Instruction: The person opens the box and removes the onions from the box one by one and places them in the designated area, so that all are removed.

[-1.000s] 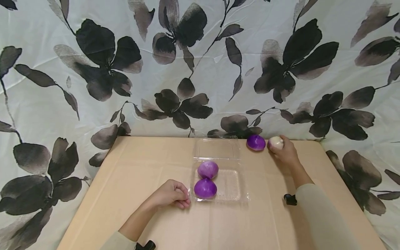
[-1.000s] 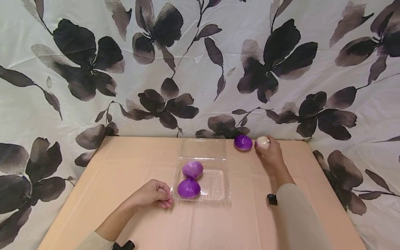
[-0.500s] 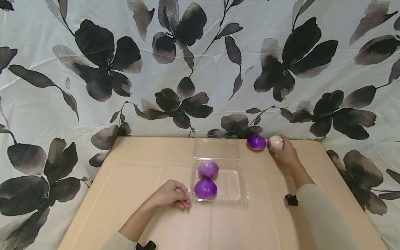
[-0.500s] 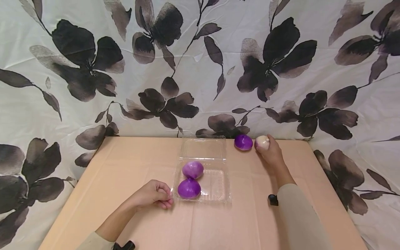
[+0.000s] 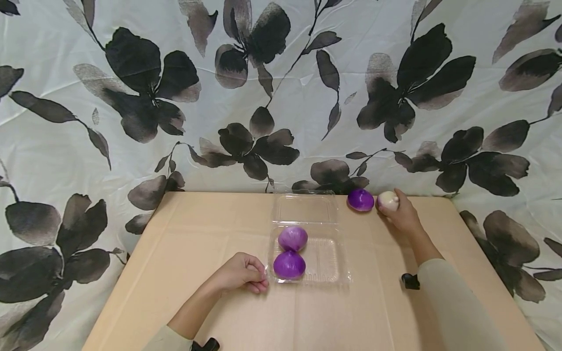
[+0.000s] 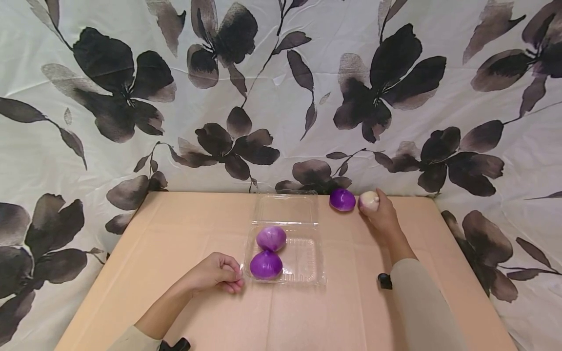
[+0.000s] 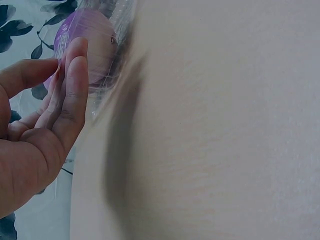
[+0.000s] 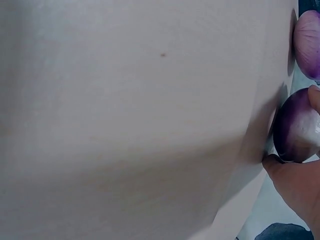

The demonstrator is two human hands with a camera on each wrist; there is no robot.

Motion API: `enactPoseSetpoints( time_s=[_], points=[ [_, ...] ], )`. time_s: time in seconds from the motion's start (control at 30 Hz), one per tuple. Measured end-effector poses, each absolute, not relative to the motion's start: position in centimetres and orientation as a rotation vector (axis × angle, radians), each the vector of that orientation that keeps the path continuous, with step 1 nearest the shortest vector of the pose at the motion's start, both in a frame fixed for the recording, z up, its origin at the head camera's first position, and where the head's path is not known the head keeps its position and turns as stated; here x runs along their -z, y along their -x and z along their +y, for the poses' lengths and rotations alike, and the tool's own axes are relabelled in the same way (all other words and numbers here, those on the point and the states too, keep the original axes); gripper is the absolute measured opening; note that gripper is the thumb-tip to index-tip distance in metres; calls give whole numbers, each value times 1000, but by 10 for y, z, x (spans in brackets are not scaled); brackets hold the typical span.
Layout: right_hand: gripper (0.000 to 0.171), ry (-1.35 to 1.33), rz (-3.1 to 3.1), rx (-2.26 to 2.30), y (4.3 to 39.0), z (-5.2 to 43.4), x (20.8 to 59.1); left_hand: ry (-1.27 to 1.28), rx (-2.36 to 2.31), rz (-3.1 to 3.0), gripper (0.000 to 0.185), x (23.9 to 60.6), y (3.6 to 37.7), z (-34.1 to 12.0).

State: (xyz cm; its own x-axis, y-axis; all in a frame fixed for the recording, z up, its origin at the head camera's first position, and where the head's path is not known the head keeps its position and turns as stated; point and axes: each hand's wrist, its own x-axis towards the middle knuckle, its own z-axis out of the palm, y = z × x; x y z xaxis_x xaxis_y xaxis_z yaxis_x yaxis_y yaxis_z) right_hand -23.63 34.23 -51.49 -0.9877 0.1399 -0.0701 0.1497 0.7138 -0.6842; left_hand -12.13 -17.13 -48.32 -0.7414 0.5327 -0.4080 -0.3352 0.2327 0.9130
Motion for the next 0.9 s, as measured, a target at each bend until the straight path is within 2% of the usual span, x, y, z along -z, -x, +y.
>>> enactPoseSetpoints(
  time_s=[0.9],
  points=[
    [96, -169, 2925, 1191, 238, 347, 512, -155, -1594, 1831, 13, 482, 124, -167]
  ],
)
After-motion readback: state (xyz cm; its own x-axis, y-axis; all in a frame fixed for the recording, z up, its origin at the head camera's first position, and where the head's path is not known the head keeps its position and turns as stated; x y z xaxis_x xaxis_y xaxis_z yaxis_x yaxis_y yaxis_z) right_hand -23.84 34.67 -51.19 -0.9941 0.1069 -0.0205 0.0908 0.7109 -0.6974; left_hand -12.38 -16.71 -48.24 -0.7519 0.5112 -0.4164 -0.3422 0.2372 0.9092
